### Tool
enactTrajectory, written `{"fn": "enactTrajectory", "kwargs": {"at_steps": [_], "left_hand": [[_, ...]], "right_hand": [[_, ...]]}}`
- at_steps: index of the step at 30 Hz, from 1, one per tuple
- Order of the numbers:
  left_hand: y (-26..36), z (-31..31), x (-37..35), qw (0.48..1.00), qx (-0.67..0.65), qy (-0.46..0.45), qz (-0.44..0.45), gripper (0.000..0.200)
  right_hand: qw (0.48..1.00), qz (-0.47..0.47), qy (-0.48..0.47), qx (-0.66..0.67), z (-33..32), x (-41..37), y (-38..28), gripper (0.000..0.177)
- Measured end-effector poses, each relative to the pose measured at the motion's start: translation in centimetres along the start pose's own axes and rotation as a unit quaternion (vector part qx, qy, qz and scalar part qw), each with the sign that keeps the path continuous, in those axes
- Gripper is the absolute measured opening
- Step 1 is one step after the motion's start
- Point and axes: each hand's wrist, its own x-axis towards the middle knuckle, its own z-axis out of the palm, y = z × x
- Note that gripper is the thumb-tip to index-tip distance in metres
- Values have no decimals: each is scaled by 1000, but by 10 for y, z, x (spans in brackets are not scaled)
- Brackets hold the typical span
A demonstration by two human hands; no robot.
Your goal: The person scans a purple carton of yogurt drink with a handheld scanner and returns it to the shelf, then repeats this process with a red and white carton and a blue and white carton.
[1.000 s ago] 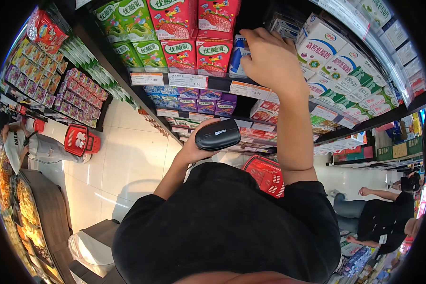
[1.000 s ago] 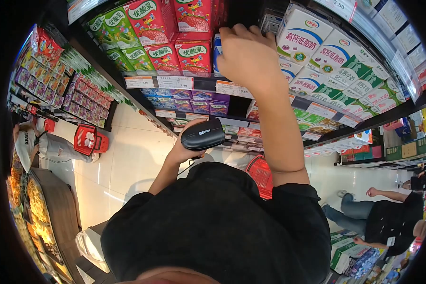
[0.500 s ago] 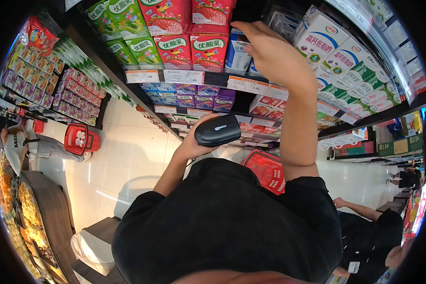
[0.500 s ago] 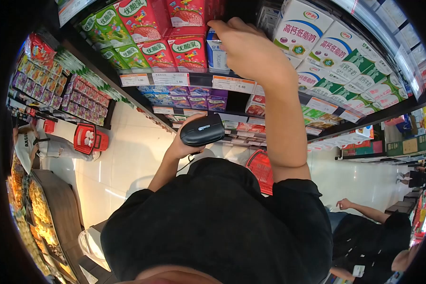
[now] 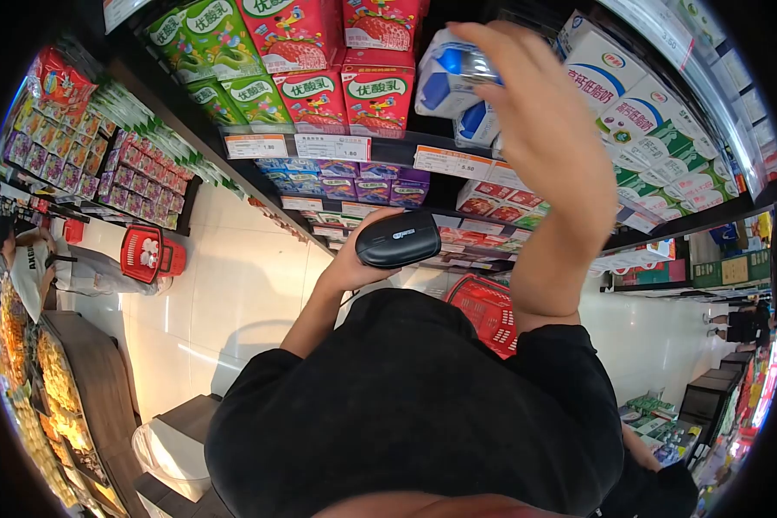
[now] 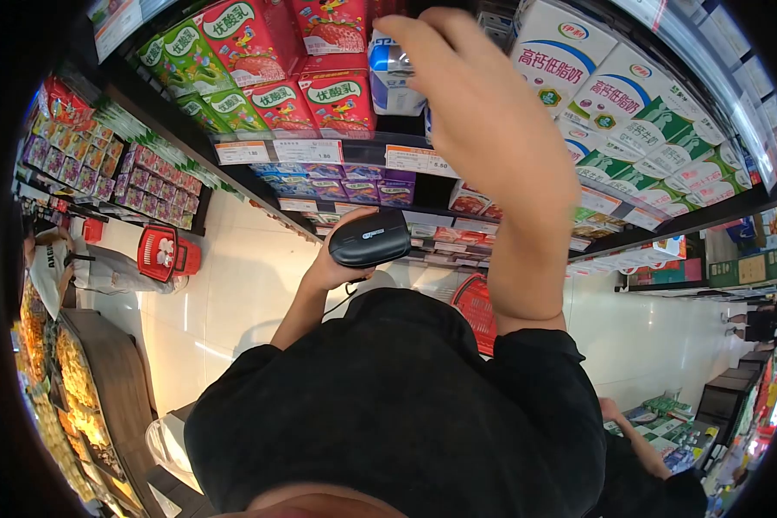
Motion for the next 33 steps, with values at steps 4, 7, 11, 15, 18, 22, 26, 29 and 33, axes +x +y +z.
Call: {"fn": "enactTrajectory", "kwargs": {"at_steps": [4, 7, 11, 15, 18, 22, 26, 29, 33], "left_hand": [[-1, -8, 0, 999, -3, 1, -33, 90], [-6, -14, -2, 999, 7, 21, -27, 90], [-2, -12, -1, 994, -70, 41, -72, 88], [-16, -9, 10, 987, -131, 2, -93, 88], [-13, 2, 26, 989, -104, -35, -97, 88], [-12, 10, 44, 992, 10, -122, -30, 90], [7, 31, 52, 987, 43, -157, -3, 86], [8, 37, 54, 986, 48, -161, -9, 85], [6, 34, 53, 985, 53, -164, -10, 87]], "right_hand": [[992, -26, 123, -27, -35, -43, -18, 50], [892, 43, 297, 339, -10, -109, 9, 55], [576, 129, 211, 779, 48, -194, 50, 55], [225, 338, 310, 860, 106, -235, 31, 57], [115, 338, 310, 881, 124, -244, 20, 52], [369, 404, 370, 751, 116, -237, 18, 49], [630, 438, 527, 366, 92, -209, 30, 36], [685, 382, 545, 297, 80, -201, 43, 39], [705, 377, 524, 295, 84, -203, 45, 41]]}}
